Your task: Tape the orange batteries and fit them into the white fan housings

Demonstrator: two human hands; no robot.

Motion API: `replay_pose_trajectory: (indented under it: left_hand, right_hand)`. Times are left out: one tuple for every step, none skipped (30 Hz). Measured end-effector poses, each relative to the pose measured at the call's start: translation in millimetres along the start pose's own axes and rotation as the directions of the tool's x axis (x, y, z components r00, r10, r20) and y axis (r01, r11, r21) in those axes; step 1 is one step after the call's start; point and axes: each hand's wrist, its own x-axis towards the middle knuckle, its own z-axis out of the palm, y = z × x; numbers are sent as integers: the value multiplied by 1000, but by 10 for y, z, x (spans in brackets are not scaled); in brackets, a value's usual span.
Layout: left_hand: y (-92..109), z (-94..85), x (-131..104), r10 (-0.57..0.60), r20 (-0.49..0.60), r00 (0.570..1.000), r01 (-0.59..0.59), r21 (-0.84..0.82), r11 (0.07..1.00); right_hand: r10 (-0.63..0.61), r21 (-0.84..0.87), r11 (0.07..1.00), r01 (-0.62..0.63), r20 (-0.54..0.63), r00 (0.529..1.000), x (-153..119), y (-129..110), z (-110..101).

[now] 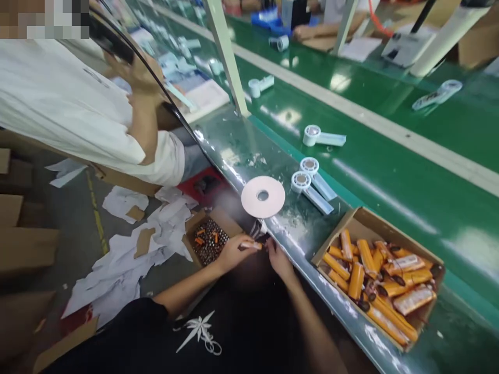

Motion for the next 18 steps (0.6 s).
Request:
replay_pose_trajectory:
  left_hand:
    - [-22, -67, -36, 0, -53, 999, 0, -7, 1000]
    - [-35, -124, -64, 18, -108, 994, -19, -9, 1000]
    - [-42, -169, -83, 53, -160, 986, -54, -2, 999]
    - [-46, -201, -92, 93, -202, 975, -92, 15, 996]
    - [-51, -221, -95, 128, -229, 965, -123, 35, 992]
    - [-59, -230, -92, 150, -235, 960, -141, 55, 989]
    - [-69, -228, -86, 161, -230, 960, -148, 71, 986]
    - [-81, -218, -80, 164, -221, 961, -150, 83, 985]
    - [-93, -202, -74, 164, -208, 964, -148, 92, 985]
    - [-104, -180, -70, 164, -191, 968, -147, 101, 984]
    - [-111, -154, -67, 168, -172, 971, -150, 112, 982]
    - [-114, -126, -64, 173, -152, 973, -155, 125, 980]
    - [-112, -97, -59, 181, -128, 975, -163, 138, 977]
    - [-107, -68, -51, 191, -100, 977, -175, 153, 973]
    - [-96, -42, -39, 204, -66, 977, -191, 168, 967]
    - [-81, -18, -25, 220, -28, 975, -211, 185, 960]
    - [-62, 1, -10, 238, 13, 971, -235, 202, 951]
    - [-39, 17, 6, 259, 53, 964, -264, 220, 939]
  right_hand:
    - [14, 35, 999, -15, 19, 1000, 52, 32, 51]
    - [29, 65, 997, -31, 37, 999, 110, 54, 100]
    - [40, 89, 995, -45, 51, 998, 166, 65, 143]
    - [48, 109, 993, -54, 63, 997, 212, 65, 176]
    - [51, 126, 990, -61, 77, 996, 243, 56, 200]
    - [52, 145, 987, -65, 94, 994, 259, 41, 213]
    - [50, 165, 984, -69, 112, 992, 261, 21, 217]
    - [48, 186, 980, -71, 128, 991, 250, 0, 214]
    - [45, 209, 975, -75, 144, 989, 231, -21, 206]
    - [44, 231, 969, -81, 162, 986, 207, -40, 197]
    - [43, 253, 963, -90, 183, 982, 182, -57, 189]
    - [45, 275, 956, -103, 208, 977, 159, -69, 184]
    - [51, 297, 947, -123, 238, 970, 140, -77, 183]
    - [58, 320, 936, -146, 270, 961, 126, -81, 185]
    - [64, 341, 925, -169, 300, 952, 117, -82, 190]
    - [69, 359, 914, -191, 326, 943, 112, -80, 195]
    - [72, 374, 904, -208, 346, 935, 107, -79, 198]
    - [73, 386, 896, -220, 360, 930, 100, -78, 196]
